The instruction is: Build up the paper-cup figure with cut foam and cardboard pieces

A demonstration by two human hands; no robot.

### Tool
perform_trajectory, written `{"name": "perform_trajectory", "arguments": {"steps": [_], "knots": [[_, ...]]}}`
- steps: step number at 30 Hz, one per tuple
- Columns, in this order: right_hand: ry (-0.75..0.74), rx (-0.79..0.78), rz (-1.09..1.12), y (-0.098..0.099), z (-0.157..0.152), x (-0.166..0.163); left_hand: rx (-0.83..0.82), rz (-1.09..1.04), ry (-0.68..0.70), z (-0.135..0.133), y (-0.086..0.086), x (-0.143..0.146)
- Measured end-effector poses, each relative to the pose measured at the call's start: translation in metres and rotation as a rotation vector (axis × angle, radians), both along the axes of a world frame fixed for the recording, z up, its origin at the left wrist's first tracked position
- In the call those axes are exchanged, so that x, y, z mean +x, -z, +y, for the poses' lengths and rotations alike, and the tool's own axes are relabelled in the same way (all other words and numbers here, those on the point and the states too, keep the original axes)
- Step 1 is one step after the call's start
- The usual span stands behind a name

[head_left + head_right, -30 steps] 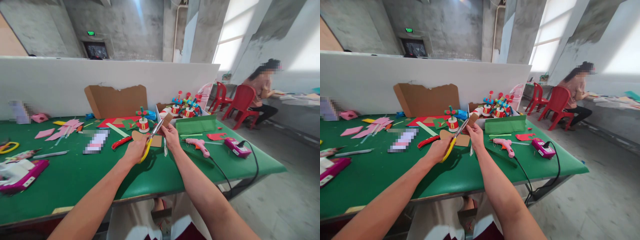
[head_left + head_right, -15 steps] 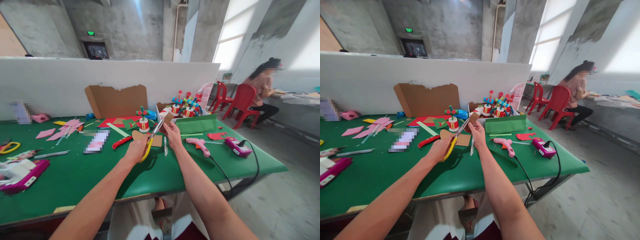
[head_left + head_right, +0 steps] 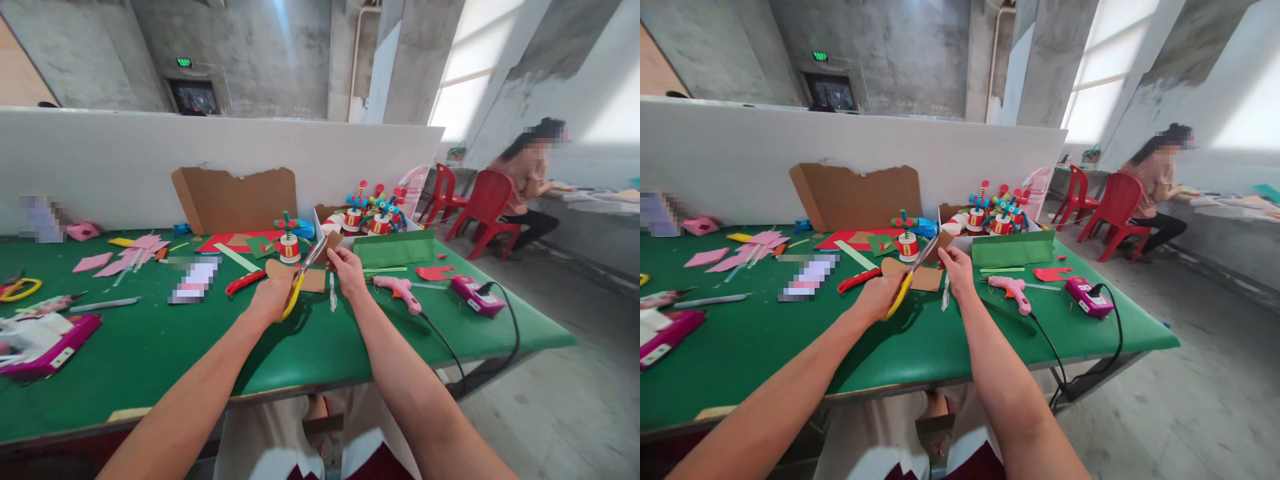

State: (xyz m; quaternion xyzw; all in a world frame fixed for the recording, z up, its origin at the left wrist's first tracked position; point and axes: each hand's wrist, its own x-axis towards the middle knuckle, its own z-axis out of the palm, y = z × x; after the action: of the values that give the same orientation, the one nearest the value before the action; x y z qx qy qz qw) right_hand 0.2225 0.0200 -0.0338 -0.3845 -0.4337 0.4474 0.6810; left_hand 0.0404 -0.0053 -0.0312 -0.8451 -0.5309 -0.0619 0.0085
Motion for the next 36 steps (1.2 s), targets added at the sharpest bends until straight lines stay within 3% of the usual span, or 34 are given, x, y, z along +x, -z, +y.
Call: {"name": "perform_trajectory", "arguments": {"steps": [28,36], "knots": [[0.036,0.024,0.109,-0.0067,-0.0008,0.0045,-0.012,-0.049,0.007,-0.008,-0.008,0.0039],[0.033,0.032,-0.004,-0.0027,-0.0019,0.0018,-0.018,0.002,-0.025,-0.0055,-0.0086,0.0021]]}}
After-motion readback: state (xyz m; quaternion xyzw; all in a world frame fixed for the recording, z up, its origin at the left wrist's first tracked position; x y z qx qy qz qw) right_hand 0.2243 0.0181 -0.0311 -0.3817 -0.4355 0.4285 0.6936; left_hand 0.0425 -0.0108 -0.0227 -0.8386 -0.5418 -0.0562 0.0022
